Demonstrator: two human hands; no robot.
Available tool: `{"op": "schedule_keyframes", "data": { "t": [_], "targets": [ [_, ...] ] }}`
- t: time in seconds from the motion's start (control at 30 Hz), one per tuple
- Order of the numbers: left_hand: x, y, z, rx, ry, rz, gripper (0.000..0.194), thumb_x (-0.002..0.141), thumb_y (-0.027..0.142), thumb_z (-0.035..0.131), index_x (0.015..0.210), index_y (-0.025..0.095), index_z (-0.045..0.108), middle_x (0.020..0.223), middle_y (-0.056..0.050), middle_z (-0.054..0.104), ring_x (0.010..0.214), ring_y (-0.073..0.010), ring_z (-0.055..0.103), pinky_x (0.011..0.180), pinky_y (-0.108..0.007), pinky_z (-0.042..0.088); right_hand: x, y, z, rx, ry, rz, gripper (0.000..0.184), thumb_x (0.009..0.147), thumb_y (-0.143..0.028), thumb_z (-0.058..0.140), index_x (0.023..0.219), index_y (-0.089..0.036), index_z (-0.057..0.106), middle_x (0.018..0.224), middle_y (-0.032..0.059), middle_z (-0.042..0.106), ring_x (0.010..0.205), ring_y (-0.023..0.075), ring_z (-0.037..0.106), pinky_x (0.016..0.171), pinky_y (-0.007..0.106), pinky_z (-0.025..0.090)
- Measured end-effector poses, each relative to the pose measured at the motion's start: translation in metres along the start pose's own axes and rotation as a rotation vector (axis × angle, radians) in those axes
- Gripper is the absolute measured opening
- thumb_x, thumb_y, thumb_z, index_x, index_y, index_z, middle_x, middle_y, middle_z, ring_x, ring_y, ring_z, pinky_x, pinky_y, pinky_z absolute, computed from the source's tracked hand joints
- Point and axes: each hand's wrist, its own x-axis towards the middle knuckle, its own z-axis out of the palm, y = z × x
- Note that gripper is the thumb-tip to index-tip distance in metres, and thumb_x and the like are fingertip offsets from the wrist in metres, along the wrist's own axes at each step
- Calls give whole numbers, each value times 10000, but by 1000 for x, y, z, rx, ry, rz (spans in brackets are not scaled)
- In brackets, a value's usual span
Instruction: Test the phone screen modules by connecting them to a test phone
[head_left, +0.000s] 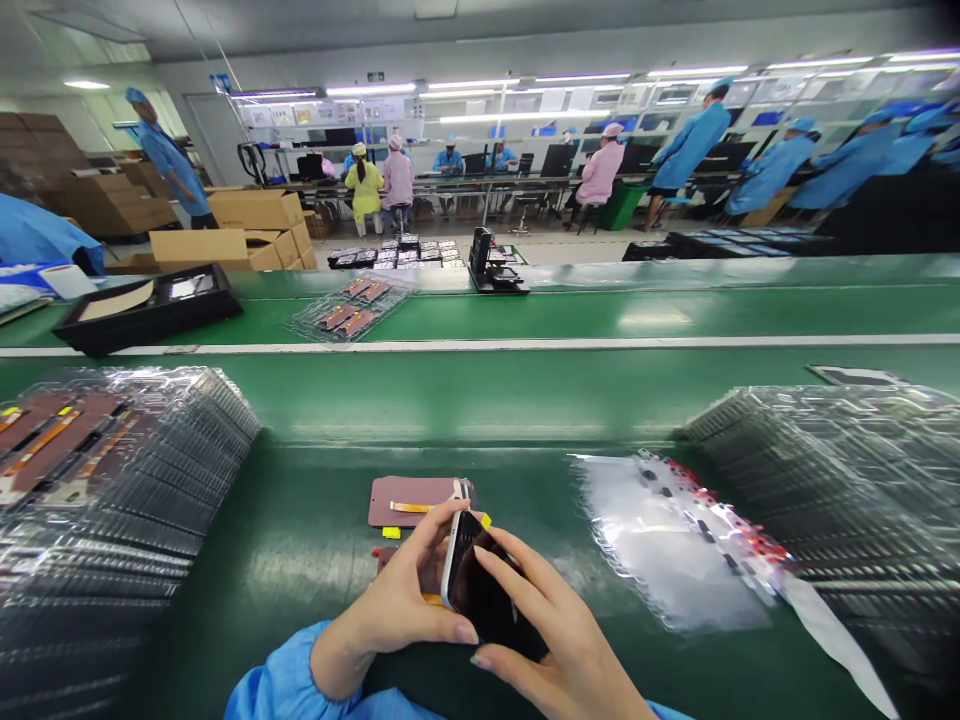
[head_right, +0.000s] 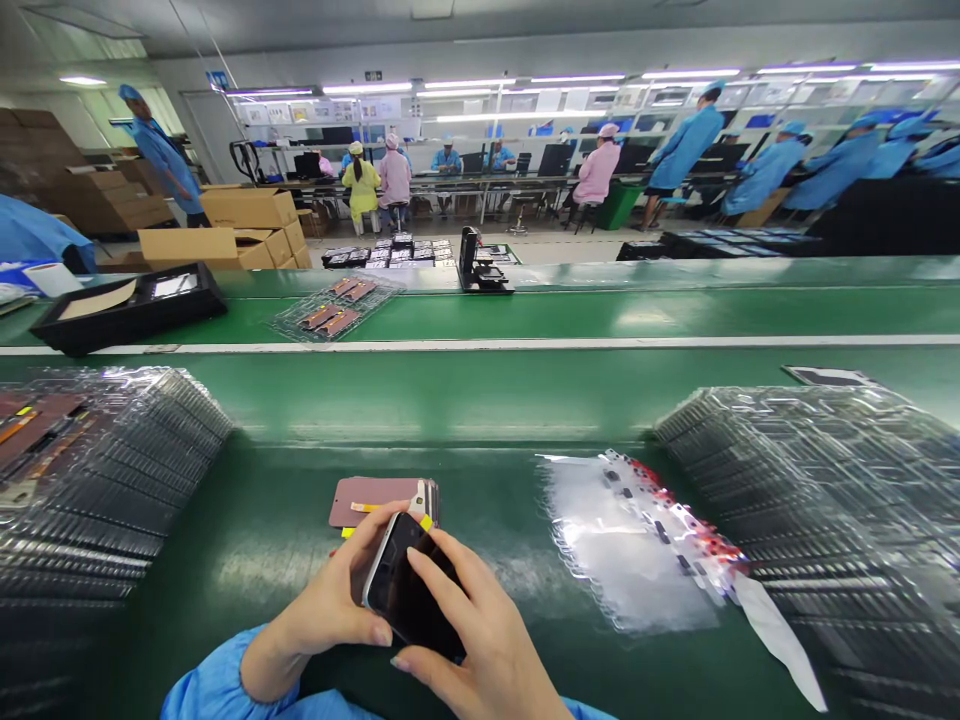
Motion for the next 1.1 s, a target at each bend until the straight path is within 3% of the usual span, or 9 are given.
{"op": "schedule_keyframes", "data": {
  "t": [0.13,0.5,1.1],
  "targets": [
    [1,-3,-2,7,-14,17,1001,593,353,930,1438,373,393,1489,-119,461,1272,-309,550,991,-394,491,0,0,-1,-38,-15,-13,604,919,-514,590,1400,-160,506,1390,177,567,1272,247,575,992,333,551],
    [0,-2,0,46,-28,35,945,663,355,889,1452,368,369,1461,-116,486,1246,-289,564,1013,-401,466,2,-2,-2,-75,-19,-33,593,928,-521,571,1397,-162,515,1389,162,566,1264,231,575,995,320,546],
    [-2,5,3,112,-5,56,890,695,337,865,1451,351,396,1485,-106,481,1383,-316,445,1113,-428,414,2,-2,-2,-32,-23,-62,589,937,-448,587,1432,-151,471,1469,163,463,1352,243,464,1051,341,505]
  ]
}}
